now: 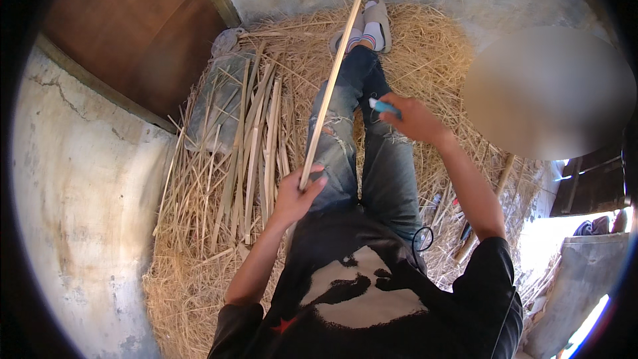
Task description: The person sits on a hay-covered floor and uses a blue utility knife to shave a long, thin wooden stick. They hold the stick with their left hand and scrape the blade along its length with their right hand, removing thin strips of wood.
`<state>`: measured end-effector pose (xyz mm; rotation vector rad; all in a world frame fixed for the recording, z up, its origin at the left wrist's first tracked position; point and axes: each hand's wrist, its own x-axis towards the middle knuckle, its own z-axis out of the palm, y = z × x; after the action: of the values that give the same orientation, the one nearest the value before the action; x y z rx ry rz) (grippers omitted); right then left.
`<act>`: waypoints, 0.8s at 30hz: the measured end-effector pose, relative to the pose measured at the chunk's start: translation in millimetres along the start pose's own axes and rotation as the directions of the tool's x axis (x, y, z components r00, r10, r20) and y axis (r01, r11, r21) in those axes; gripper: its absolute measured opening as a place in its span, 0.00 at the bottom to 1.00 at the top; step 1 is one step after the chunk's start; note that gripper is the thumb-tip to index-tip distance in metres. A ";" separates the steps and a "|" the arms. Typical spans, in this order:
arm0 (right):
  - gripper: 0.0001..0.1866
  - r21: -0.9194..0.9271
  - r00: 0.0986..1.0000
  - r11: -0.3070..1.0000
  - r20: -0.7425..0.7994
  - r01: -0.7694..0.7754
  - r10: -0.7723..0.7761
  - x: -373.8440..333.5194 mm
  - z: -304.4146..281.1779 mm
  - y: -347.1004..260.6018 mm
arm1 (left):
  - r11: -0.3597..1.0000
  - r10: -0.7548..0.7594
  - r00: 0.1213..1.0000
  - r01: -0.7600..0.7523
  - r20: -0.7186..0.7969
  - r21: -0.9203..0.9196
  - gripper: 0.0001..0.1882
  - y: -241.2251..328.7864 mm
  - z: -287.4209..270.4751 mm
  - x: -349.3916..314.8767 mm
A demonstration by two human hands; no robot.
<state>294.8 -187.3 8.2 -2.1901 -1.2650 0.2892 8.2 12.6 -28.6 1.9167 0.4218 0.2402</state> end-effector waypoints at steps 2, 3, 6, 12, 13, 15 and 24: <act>0.15 0.028 0.987 0.987 -0.030 0.159 -0.158 -2.7 13.8 -25.2 | 1.000 0.011 0.999 -0.011 -0.036 -0.006 0.16 -0.7 6.3 24.9; 0.15 0.029 0.982 0.982 -0.033 0.188 -0.187 -5.3 19.9 -37.5 | 1.000 0.016 0.999 -0.016 -0.051 -0.009 0.16 -0.9 9.0 34.2; 0.16 0.016 0.970 0.970 -0.003 0.243 -0.243 -11.2 24.1 -69.9 | 0.986 -0.037 0.999 0.043 0.039 -0.163 0.15 12.5 15.9 48.2; 0.12 0.024 0.962 0.962 0.017 0.273 -0.274 -21.4 43.0 -87.7 | 0.932 -0.058 0.995 0.083 0.080 -0.352 0.14 17.9 18.9 48.2; 0.12 0.045 0.961 0.960 0.008 0.277 -0.278 -22.3 47.7 -84.5 | 0.940 -0.040 0.996 0.065 0.082 -0.336 0.14 13.5 18.4 48.8; 0.12 0.052 0.957 0.956 0.019 0.288 -0.290 -22.8 46.7 -83.6 | 0.953 -0.006 0.996 0.031 0.083 -0.302 0.13 4.6 14.9 48.9; 0.16 0.033 0.971 0.977 0.111 0.211 -0.213 -26.1 17.6 -70.4 | 0.923 -0.193 0.980 0.198 0.047 -0.329 0.11 13.0 0.7 44.0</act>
<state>222.5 -176.1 32.7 -2.0234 -1.5385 0.3430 51.1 25.3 -18.2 1.5319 0.5253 0.1543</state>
